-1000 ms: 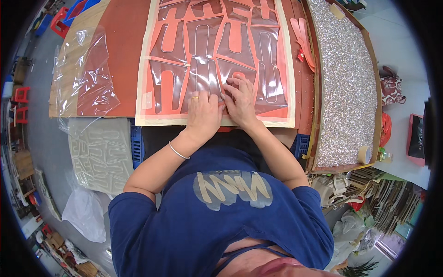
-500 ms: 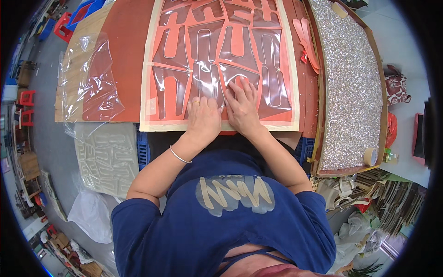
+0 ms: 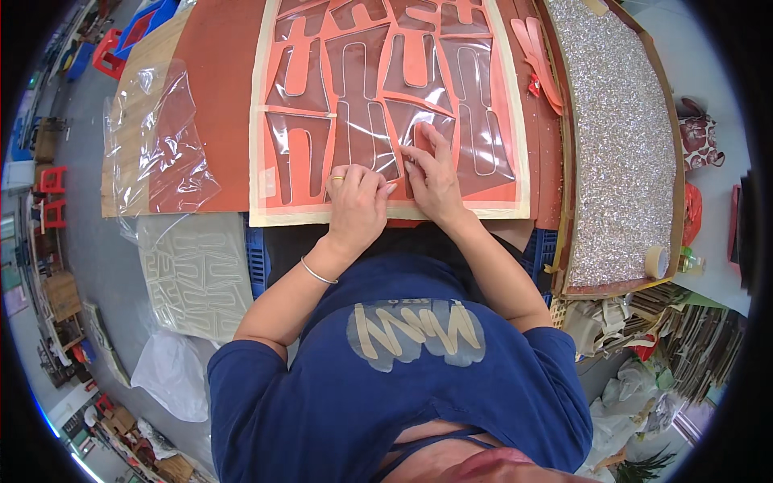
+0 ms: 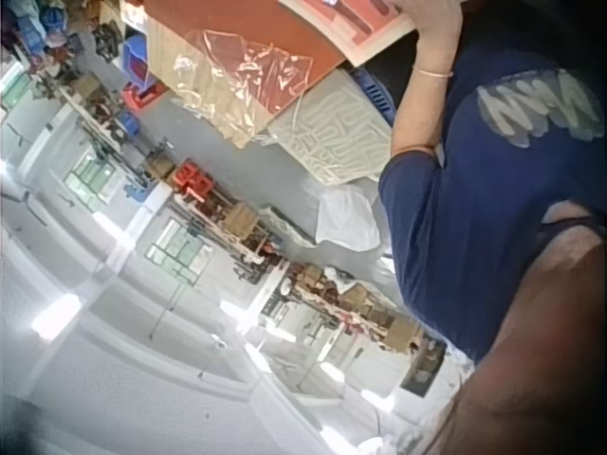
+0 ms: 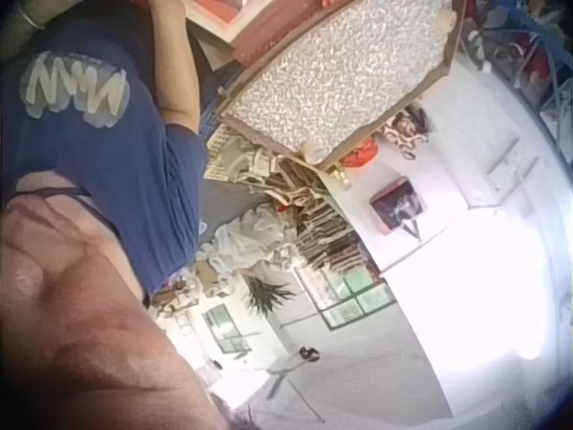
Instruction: Applying protective film and tape to pre-cut shoe material pieces on a template.
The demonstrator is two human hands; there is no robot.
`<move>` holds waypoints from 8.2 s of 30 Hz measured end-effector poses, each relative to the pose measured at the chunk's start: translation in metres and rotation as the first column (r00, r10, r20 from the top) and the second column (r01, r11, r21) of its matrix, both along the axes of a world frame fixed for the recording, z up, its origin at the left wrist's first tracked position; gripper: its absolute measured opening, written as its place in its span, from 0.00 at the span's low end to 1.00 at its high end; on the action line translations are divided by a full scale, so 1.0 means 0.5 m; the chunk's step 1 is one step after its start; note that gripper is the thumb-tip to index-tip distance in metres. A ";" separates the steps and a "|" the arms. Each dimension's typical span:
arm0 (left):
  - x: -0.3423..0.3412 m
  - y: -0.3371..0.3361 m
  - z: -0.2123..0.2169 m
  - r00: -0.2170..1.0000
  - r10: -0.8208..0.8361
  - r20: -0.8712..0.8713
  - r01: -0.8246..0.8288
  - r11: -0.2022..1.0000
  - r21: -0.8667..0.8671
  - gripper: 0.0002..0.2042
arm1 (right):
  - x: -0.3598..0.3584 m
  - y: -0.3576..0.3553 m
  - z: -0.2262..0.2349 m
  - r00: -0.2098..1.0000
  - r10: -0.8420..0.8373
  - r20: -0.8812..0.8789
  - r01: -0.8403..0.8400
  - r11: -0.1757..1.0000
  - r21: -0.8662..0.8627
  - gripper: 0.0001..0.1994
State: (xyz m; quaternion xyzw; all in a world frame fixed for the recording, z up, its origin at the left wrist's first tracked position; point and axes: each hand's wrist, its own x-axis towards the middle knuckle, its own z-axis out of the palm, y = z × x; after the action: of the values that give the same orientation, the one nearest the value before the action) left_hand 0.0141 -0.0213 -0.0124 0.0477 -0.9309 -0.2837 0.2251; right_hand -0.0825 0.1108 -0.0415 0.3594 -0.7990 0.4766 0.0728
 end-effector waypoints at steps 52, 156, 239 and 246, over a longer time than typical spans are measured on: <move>-0.108 -0.274 0.049 0.999 -0.013 0.051 -0.030 0.649 0.760 0.24 | -0.115 -0.052 0.022 0.923 0.294 -0.249 -0.059 0.746 0.663 0.34; -0.014 0.057 0.097 0.770 -0.610 0.186 -0.280 -0.061 0.958 0.22 | -0.019 0.231 0.130 0.557 0.532 -0.637 -0.465 0.836 0.292 0.08; -0.275 0.095 0.044 0.620 -0.476 0.624 -0.323 0.569 0.756 0.18 | -0.358 0.132 0.046 0.920 0.367 -0.135 -0.205 0.747 0.633 0.21; -0.275 0.105 0.037 0.599 -0.451 0.662 -0.321 0.622 0.714 0.19 | -0.321 0.144 0.047 0.908 0.353 -0.225 -0.077 0.669 0.739 0.24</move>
State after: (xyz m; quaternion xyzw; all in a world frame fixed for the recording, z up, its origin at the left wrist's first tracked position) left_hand -0.1233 0.0313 0.0061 0.2227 -0.7078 -0.6130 -0.2714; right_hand -0.2429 0.1826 -0.0181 0.5309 -0.8452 0.0613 0.0101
